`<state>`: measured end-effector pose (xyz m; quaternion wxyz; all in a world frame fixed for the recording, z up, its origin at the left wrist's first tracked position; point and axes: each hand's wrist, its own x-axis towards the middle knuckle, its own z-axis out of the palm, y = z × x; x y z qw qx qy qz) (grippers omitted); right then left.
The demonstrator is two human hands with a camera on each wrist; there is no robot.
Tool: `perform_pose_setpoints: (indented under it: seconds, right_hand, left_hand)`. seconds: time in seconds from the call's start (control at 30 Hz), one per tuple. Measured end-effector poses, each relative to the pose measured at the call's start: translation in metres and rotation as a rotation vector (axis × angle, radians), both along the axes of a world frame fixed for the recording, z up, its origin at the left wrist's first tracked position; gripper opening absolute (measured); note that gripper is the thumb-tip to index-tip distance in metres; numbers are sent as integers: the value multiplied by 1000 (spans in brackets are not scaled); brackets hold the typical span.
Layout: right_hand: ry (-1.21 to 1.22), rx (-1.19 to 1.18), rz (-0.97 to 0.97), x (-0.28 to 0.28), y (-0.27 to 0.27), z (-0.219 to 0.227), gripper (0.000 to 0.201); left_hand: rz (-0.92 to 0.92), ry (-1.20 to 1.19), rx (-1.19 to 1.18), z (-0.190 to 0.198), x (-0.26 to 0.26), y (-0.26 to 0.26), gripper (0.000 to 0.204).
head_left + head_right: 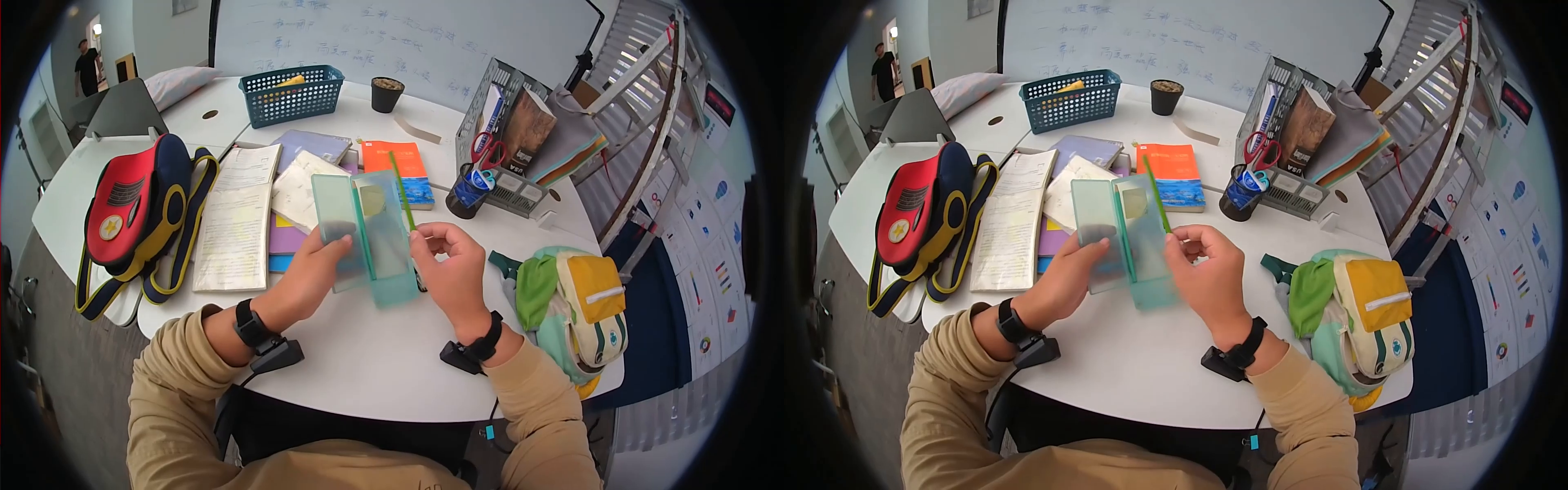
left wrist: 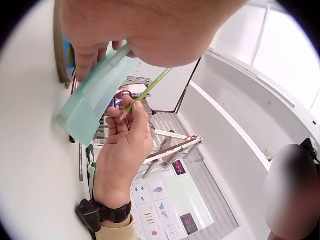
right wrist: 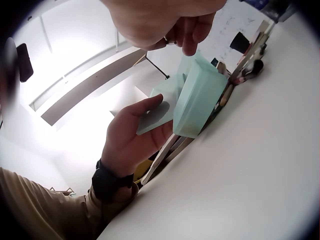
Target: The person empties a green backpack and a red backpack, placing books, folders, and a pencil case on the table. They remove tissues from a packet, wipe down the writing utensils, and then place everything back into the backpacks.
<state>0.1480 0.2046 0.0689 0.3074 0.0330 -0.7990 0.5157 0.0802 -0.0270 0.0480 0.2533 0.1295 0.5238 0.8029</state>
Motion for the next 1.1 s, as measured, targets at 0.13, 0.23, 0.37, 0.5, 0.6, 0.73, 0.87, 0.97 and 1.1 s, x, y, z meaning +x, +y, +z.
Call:
perform_pose_setpoints:
  seconds: [0.13, 0.23, 0.37, 0.5, 0.6, 0.73, 0.87, 0.97, 1.1]
  right_hand:
    - [-12, -123, 60, 1, -2, 9, 14]
    - [137, -106, 71, -6, 4, 10, 13]
    - [173, -228, 81, -4, 17, 31, 14]
    - [21, -206, 109, -7, 29, 34, 20]
    - [-175, -101, 108, -5, 24, 37, 25]
    - [-171, -72, 211, -6, 16, 23, 30]
    - [-151, -72, 156, -2, 9, 27, 26]
    - [-191, 30, 10, -4, 19, 32, 26]
    - [-395, 501, -219, -6, 51, 39, 32]
  left_hand:
    - [-1, 0, 20, -3, -3, -1, 45]
    - [30, -14, 19, -4, -2, 1, 40]
    - [46, -27, 7, -1, 0, 2, 36]
    - [-22, -7, -24, 0, 1, 2, 40]
    - [-110, 23, -67, 6, 5, 1, 45]
    - [-156, 60, -128, 5, 11, 3, 48]
    - [-123, 14, -126, 1, 8, 2, 45]
    - [-68, -8, -83, 4, 6, 1, 43]
    - [12, -148, 6, 9, 2, 0, 41]
